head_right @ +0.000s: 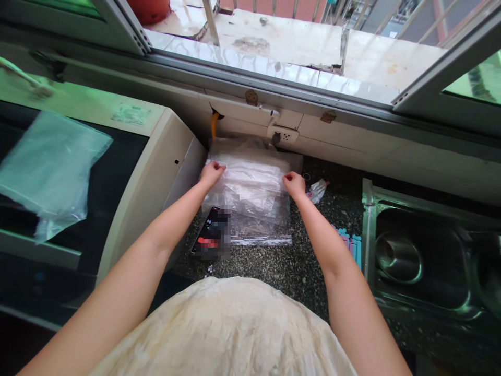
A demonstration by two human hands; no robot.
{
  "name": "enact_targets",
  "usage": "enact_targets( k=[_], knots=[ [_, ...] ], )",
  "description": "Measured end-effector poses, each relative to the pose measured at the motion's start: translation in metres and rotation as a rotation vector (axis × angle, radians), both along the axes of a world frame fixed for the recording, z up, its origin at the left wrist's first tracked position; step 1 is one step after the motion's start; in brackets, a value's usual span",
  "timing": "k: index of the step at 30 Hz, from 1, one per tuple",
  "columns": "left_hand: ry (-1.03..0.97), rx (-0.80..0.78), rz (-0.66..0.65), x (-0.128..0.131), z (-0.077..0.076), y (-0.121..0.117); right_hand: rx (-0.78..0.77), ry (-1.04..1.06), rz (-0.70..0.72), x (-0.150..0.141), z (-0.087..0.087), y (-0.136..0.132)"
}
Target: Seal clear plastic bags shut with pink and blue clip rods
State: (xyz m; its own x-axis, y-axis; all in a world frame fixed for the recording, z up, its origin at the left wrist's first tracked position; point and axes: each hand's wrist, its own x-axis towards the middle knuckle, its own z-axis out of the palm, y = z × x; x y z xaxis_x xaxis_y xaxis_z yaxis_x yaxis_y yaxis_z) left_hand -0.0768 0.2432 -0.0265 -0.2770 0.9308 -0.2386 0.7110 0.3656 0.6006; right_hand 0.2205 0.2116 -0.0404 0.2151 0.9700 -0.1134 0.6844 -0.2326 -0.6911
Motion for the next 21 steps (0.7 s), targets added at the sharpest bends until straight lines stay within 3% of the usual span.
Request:
enact_targets(
  k=[6,14,21],
  knots=[
    [0.010,0.044,0.008,-0.003,0.009,0.000,0.047,0.041,-0.068,0.024,0.016,-0.006],
    [0.062,0.280,0.078,0.005,0.023,-0.001,0.153,0.071,-0.229,0.085,0.033,-0.023],
    [0.096,0.399,-0.122,0.047,0.048,-0.012,0.173,0.100,-0.347,0.126,0.024,-0.035]
  ],
)
